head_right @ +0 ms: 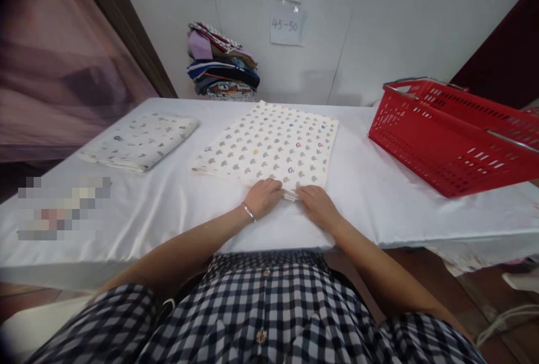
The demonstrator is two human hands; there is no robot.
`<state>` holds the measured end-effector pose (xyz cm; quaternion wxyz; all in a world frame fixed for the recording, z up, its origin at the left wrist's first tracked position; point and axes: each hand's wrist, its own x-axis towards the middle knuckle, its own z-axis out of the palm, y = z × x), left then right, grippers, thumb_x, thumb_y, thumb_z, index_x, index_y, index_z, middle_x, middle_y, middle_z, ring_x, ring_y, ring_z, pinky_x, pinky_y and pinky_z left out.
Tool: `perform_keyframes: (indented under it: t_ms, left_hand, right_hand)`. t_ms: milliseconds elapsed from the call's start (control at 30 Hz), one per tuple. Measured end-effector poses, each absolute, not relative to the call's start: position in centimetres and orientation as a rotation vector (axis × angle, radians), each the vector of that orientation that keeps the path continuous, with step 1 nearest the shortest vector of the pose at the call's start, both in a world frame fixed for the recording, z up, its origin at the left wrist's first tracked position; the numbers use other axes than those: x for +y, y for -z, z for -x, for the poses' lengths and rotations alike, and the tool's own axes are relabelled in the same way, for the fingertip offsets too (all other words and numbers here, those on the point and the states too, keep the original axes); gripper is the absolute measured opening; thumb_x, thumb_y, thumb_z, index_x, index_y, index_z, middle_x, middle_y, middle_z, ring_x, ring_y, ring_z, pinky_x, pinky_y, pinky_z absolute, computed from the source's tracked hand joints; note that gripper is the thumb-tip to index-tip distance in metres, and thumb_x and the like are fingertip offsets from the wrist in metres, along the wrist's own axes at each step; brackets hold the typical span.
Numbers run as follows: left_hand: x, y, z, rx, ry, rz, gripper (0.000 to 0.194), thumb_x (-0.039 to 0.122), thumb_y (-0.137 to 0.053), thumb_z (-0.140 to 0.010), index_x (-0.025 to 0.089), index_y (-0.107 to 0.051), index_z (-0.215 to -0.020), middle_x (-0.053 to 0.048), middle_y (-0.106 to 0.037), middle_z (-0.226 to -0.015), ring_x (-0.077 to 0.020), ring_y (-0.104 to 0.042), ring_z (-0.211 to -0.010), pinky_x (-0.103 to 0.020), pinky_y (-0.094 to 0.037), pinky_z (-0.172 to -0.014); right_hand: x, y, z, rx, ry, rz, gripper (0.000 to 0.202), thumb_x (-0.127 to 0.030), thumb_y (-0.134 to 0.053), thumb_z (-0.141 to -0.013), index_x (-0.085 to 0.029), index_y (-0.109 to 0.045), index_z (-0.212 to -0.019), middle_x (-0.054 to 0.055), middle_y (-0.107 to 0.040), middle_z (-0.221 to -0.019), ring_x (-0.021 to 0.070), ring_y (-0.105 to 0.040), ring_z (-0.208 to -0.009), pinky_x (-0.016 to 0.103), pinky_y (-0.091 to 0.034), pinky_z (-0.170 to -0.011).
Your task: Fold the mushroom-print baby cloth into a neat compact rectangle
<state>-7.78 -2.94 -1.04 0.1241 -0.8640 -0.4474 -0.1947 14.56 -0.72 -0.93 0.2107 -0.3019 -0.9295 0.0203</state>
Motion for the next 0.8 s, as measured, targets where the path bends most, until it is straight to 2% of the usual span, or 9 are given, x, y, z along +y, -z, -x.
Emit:
perform_keyframes:
  t_ms: [100,167,500,800]
  left_hand:
    - [-2.7,0.7,7.8,-1.228,0.636,2.517,0.018,0.018,-0.045,-0.089,0.018,-0.063,-0.085,-0.006,-0.059,-0.113,-0.02,-0.049,-0.107,-0.035,-0.039,-0.084]
    - [-2.7,0.7,7.9,-1.199,0.669,2.527,0.018,0.017,-0.045,-0.089,0.017,-0.063,-0.084,-0.006,-0.059,-0.113,-0.0197,-0.049,-0.11,-0.035,-0.038,-0.086]
    - [-2.7,1.0,8.0,-1.192,0.649,2.582,0.017,0.016,-0.046,-0.089,0.017,-0.062,-0.085,-0.006,-0.063,-0.097,-0.0164,-0.052,-0.097,-0.034,-0.039,-0.084]
    - [-3.0,0.6,8.1,-1.133,0.581,2.619,0.025,0.016,-0.04,-0.092,0.017,-0.062,-0.081,-0.004,-0.061,-0.087,-0.0162,-0.05,-0.088,-0.033,-0.035,-0.083]
  right_hand:
    - [-0.9,0.7,-14.4,-2.554,-0.058,0.843,0.036,-0.024,-0.044,-0.089,-0.02,-0.05,-0.124,0.012,-0.059,-0.108,0.0253,-0.053,-0.097,0.044,-0.045,-0.084]
    - [-1.0,0.6,-14.2,-2.534,-0.105,0.834,0.035,-0.026,-0.045,-0.09,-0.02,-0.051,-0.123,0.011,-0.059,-0.104,0.0239,-0.053,-0.094,0.042,-0.046,-0.082]
    - [-0.5,0.7,-13.4,-2.579,-0.061,0.842,0.031,-0.025,-0.038,-0.093,-0.027,-0.06,-0.114,0.008,-0.061,-0.099,0.0213,-0.055,-0.088,0.036,-0.047,-0.075]
    - [-0.9,0.3,-13.5,-2.625,-0.166,0.838,0.03,-0.033,-0.042,-0.092,-0.025,-0.061,-0.114,0.008,-0.062,-0.104,0.0224,-0.055,-0.094,0.039,-0.046,-0.083]
